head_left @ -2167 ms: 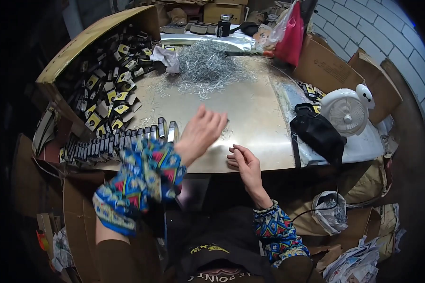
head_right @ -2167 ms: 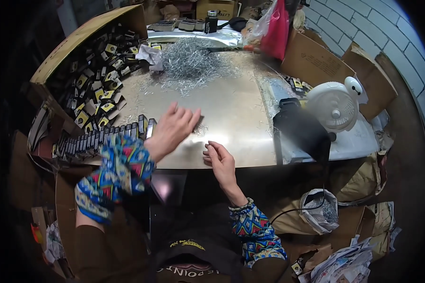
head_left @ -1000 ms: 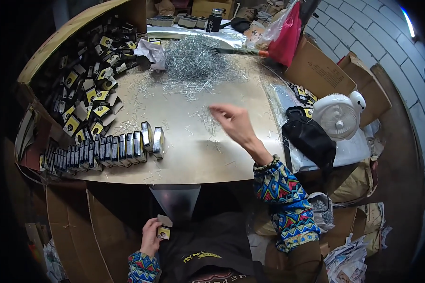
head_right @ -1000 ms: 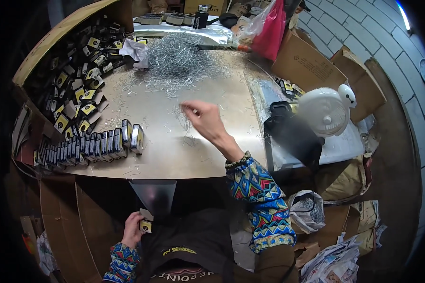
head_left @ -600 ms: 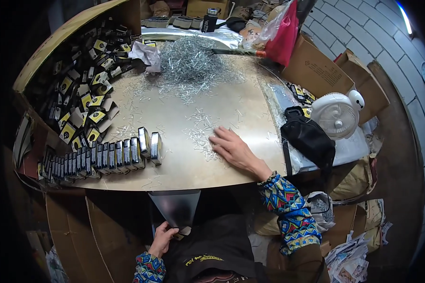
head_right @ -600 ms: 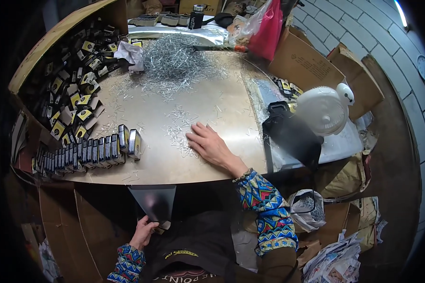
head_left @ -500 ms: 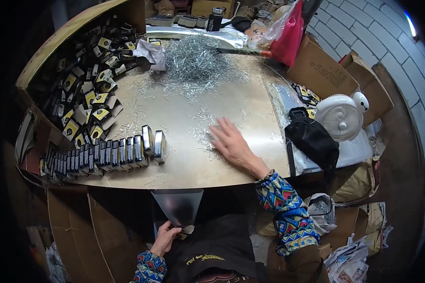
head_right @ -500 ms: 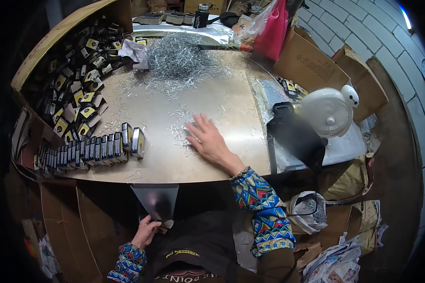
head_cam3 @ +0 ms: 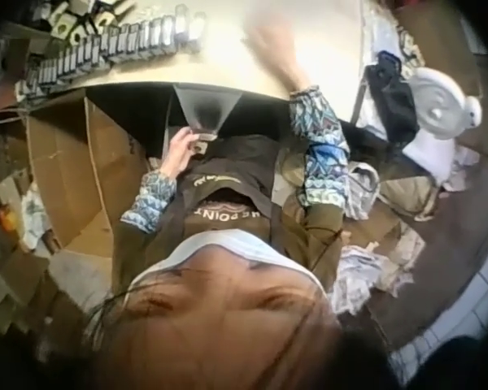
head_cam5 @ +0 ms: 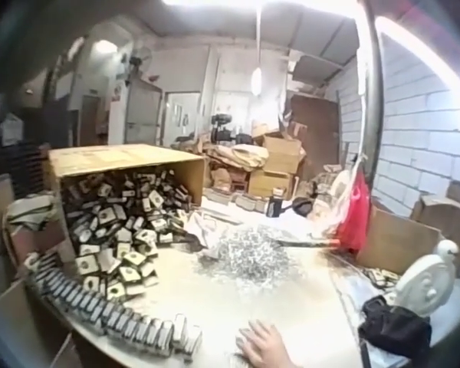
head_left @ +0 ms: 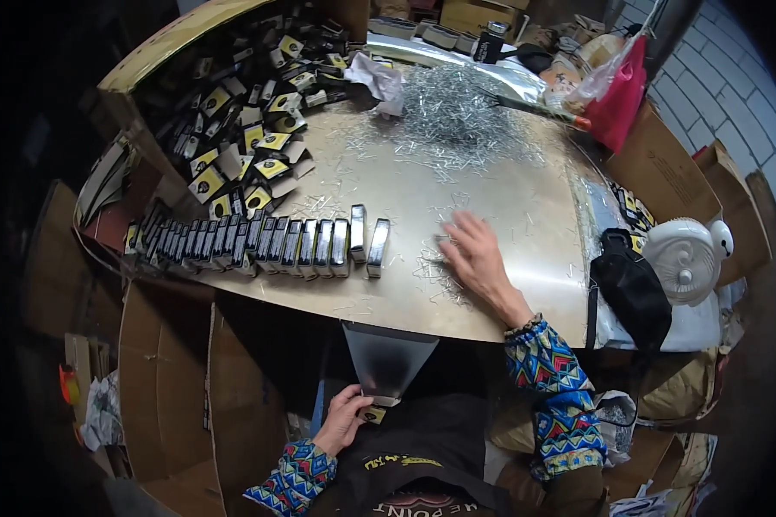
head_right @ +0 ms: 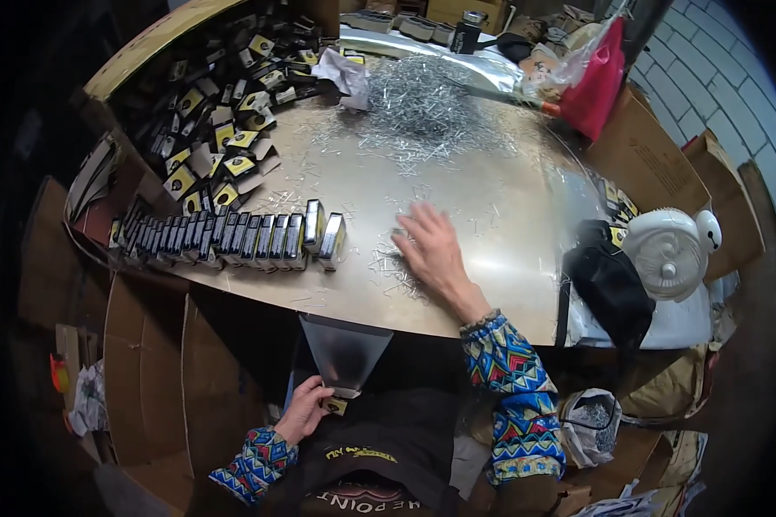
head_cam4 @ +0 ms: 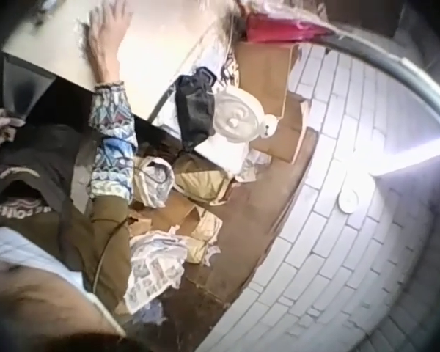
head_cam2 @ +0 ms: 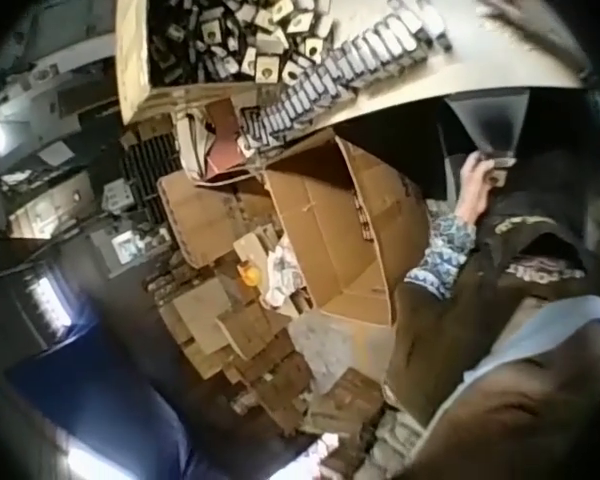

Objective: Packing small product boxes into individual plastic bags and arranging them on a workbench.

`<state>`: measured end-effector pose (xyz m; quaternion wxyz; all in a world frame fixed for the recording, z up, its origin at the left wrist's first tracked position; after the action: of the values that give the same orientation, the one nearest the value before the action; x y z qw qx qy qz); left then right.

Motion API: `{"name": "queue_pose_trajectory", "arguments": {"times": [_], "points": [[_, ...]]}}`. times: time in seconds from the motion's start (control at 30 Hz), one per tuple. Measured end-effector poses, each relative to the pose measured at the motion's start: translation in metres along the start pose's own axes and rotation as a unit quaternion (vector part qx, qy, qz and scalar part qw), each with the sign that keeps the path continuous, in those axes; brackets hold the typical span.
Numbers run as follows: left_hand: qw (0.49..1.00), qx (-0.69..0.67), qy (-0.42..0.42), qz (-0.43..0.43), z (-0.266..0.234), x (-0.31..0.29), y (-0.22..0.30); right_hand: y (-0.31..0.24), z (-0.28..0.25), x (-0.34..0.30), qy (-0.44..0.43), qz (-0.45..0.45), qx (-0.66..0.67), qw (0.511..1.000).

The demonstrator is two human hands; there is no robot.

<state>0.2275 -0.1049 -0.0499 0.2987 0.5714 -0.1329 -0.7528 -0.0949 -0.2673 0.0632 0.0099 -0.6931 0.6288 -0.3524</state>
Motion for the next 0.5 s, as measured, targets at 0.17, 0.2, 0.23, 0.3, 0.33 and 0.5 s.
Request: {"name": "queue_pose_trajectory", "arguments": {"times": [0.17, 0.2, 0.23, 0.3, 0.33, 0.5], "points": [[1.0, -0.002, 0.004, 0.0, 0.002, -0.004, -0.002, -0.028, 0.015, -0.005, 0.026, -0.066, -0.041, 0.997], [1.0, -0.005, 0.005, 0.001, 0.002, -0.004, -0.001, -0.027, 0.012, -0.009, 0.037, -0.036, -0.001, 0.999], [1.0, -0.004, 0.006, 0.001, 0.001, -0.005, -0.001, -0.028, 0.011, -0.015, 0.047, -0.006, 0.038, 0.998], [1.0, -0.004, 0.004, 0.001, 0.006, -0.003, -0.001, -0.04, 0.007, -0.032, 0.042, -0.095, 0.058, 0.993], [1.0, -0.007, 0.002, 0.0, 0.009, -0.002, 0.0, -0.047, 0.004, -0.041, 0.038, -0.181, 0.077, 0.98], [1.0, -0.006, 0.009, -0.006, 0.01, -0.004, 0.005, -0.119, 0.036, -0.051, -0.075, -0.317, 0.009, 0.945]]}}
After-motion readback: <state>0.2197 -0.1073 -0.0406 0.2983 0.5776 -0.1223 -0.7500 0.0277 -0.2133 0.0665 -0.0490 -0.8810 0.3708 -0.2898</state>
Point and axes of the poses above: each hand's wrist, its own x-axis towards the middle knuckle, its own z-axis out of the palm, y = z × x, the point moved 2 cm from there along x, towards the middle knuckle, and after that the axes turned 14 degrees about y, right-handed, at the moved point
